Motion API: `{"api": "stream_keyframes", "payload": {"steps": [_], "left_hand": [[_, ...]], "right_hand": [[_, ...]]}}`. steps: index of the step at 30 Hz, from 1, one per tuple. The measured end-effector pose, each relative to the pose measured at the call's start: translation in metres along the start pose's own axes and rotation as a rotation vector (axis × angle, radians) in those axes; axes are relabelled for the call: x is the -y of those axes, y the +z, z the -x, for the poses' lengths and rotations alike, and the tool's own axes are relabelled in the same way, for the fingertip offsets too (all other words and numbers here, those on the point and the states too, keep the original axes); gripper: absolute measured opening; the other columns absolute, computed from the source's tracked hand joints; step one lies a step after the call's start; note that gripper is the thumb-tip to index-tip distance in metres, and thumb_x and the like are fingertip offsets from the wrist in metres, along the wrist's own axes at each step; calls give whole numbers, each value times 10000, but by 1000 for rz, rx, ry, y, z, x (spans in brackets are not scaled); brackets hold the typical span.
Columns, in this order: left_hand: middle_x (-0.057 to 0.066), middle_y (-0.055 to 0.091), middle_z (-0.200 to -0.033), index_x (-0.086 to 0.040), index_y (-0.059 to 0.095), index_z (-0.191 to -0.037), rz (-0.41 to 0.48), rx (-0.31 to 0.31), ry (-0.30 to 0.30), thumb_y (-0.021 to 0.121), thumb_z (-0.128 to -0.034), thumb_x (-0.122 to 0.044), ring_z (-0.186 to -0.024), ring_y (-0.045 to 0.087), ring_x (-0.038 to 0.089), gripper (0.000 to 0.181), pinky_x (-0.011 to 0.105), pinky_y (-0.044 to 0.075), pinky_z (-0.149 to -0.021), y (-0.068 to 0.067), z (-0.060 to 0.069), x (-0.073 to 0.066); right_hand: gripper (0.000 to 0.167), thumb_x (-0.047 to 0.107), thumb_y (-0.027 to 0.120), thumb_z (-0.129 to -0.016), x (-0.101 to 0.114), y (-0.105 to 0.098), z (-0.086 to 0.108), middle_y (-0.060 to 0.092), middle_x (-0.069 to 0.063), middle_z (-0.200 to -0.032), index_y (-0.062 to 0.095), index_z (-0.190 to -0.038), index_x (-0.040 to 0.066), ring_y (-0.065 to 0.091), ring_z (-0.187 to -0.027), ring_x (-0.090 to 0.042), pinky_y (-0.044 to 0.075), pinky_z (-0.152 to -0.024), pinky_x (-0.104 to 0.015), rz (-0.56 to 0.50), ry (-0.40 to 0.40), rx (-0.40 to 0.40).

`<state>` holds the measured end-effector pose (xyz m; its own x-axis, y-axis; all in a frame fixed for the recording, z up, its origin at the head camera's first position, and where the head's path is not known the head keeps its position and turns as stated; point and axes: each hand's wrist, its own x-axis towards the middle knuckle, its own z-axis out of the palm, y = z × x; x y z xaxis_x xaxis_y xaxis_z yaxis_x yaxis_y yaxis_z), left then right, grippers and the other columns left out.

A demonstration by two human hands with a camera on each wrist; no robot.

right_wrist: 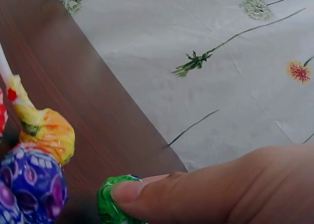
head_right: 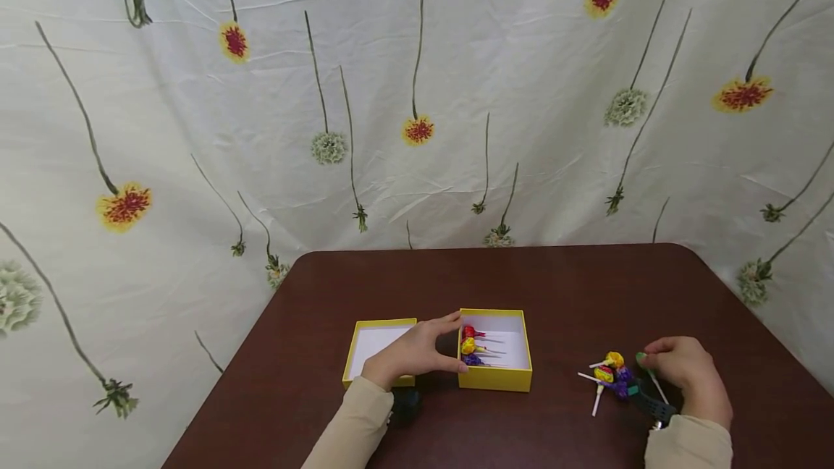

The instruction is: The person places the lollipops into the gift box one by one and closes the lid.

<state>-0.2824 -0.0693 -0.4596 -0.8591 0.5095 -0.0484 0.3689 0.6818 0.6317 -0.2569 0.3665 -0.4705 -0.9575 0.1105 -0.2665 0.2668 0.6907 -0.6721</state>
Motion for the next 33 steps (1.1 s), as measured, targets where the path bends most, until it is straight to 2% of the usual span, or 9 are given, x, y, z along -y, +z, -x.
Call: {"api": "stream_keyframes", "payload": {"steps": [6,15,21,26,33], "left_hand": [[-23,357,-1625,-158,457,-1522,7,5,-4,811,-805,-470,-1489,368,248,859,472,379,-1173,-1,0,-2],[-29,352,-1627,-175,455,-1524,10,2,-3,804,-807,-483,-1488,370,245,855,472,384,-1169,0,1,0],[-26,355,-1626,-168,459,-1521,4,2,3,803,-811,-480,-1488,370,241,848,469,380,-1173,0,0,0],[-29,348,-1628,-161,455,-1523,-9,2,11,797,-816,-487,-1491,363,235,850,458,373,-1179,0,-2,1],[-38,343,-1631,-179,454,-1525,11,3,-2,803,-809,-486,-1493,360,248,854,481,384,-1169,0,-2,2]], "right_hand": [[468,278,675,-941,8,-1,1,495,-440,-1269,646,-1144,-144,495,-1121,-582,496,-832,-590,9,-59,-14],[518,336,634,-975,22,-2,1,510,-414,-1314,628,-1217,-122,490,-1158,-586,501,-828,-599,48,-146,-43],[449,290,629,-987,38,2,4,617,-365,-1211,648,-1200,-105,582,-1078,-521,537,-762,-532,62,-272,-137],[399,231,621,-999,53,11,6,630,-342,-1212,641,-1237,-89,632,-1024,-436,559,-748,-505,45,-351,-174],[402,221,631,-998,72,22,7,629,-316,-1261,631,-1280,-65,601,-1118,-460,559,-822,-544,-9,-429,-183]]}}
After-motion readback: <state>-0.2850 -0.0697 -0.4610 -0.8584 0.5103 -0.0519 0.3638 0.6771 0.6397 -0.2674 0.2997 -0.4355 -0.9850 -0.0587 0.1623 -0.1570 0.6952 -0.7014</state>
